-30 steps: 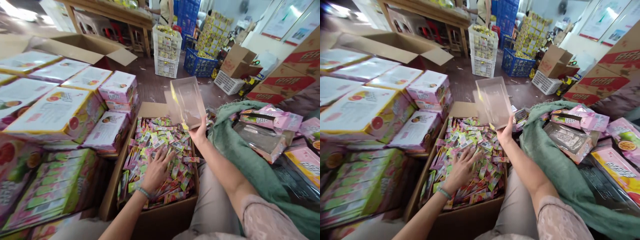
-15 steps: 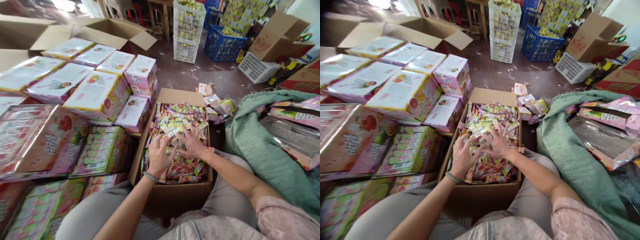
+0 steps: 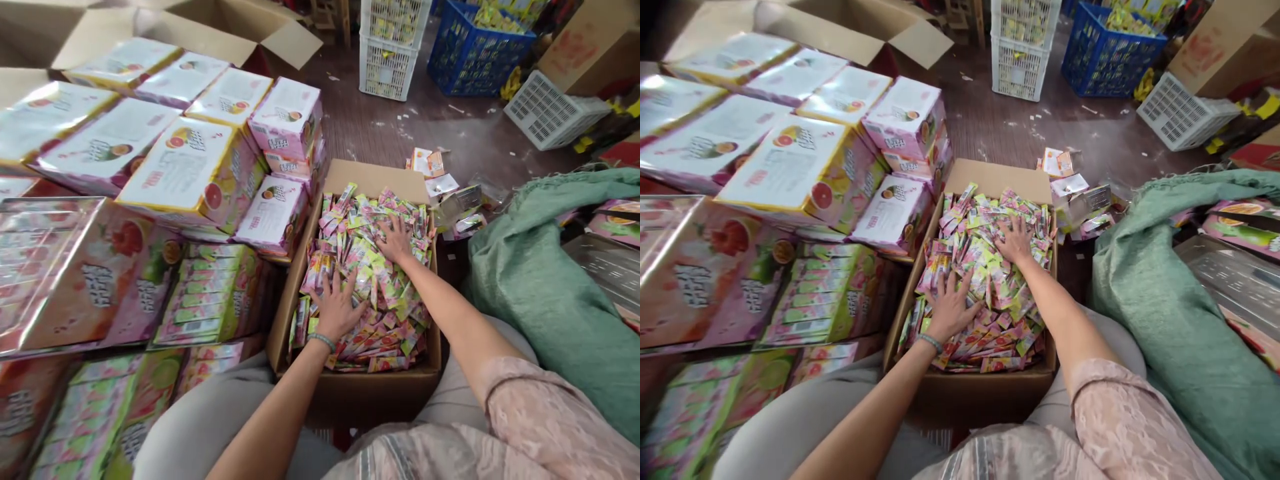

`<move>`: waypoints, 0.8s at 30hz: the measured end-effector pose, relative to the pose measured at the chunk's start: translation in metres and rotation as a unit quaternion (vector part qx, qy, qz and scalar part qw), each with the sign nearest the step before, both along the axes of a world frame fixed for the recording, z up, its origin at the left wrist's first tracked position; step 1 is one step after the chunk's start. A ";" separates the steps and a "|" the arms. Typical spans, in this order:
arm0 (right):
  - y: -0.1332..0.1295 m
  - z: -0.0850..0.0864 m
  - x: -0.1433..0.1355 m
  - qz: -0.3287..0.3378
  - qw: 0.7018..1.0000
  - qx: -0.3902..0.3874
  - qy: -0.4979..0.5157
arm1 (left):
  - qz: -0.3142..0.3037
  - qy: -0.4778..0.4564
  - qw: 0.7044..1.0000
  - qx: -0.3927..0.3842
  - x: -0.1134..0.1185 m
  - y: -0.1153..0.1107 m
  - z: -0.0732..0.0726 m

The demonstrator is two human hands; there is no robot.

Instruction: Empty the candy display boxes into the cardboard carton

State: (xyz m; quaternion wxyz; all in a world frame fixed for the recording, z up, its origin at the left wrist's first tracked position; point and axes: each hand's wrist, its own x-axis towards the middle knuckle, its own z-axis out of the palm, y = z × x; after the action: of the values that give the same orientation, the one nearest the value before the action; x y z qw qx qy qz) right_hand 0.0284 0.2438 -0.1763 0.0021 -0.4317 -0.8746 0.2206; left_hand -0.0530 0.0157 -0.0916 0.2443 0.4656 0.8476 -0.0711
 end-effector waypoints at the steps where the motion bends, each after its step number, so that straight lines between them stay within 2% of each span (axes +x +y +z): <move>1: 0.003 -0.006 0.001 0.002 1.000 0.001 0.001 | -0.011 -0.005 1.000 -0.002 0.001 -0.003 -0.005; 4: 0.008 -0.016 0.004 0.005 1.000 -0.007 -0.003 | -0.029 -0.016 0.999 -0.005 0.002 -0.009 -0.019; 7: 0.016 -0.006 0.007 0.017 0.999 -0.043 -0.023 | -0.028 -0.029 0.999 -0.024 -0.001 -0.007 -0.014; 9: 0.024 0.009 0.014 0.037 0.995 -0.078 -0.041 | -0.040 -0.039 0.998 -0.037 -0.004 -0.003 0.003; 12: 0.033 0.034 0.033 0.084 0.990 -0.100 -0.043 | -0.036 -0.027 0.999 -0.001 -0.014 0.010 0.042; 14: 0.026 0.047 0.049 0.112 0.990 -0.087 -0.020 | 0.020 0.011 0.997 0.074 -0.027 0.025 0.064; 16: 0.005 0.055 0.062 0.108 0.991 -0.072 -0.010 | 0.087 0.054 0.983 0.152 -0.043 0.045 0.074; 18: -0.031 0.057 0.073 0.055 0.994 -0.088 -0.026 | 0.118 0.048 0.978 0.167 -0.056 0.063 0.070; 20: -0.074 0.053 0.080 -0.021 0.991 -0.120 -0.050 | 0.113 -0.003 0.987 0.115 -0.059 0.071 0.053; 22: -0.115 0.044 0.084 -0.076 0.987 -0.131 -0.060 | 0.088 -0.042 0.994 0.058 -0.050 0.064 0.027; 24: -0.145 0.033 0.088 -0.092 0.988 -0.114 -0.055 | 0.078 -0.036 0.995 0.043 -0.031 0.045 0.001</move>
State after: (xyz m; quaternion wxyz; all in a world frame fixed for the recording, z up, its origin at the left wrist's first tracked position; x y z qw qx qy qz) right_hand 0.1169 0.0989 -0.1435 -0.0753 -0.5195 -0.7989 0.2935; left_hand -0.0843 0.0604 -0.0910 0.2594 0.4106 0.8741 0.0011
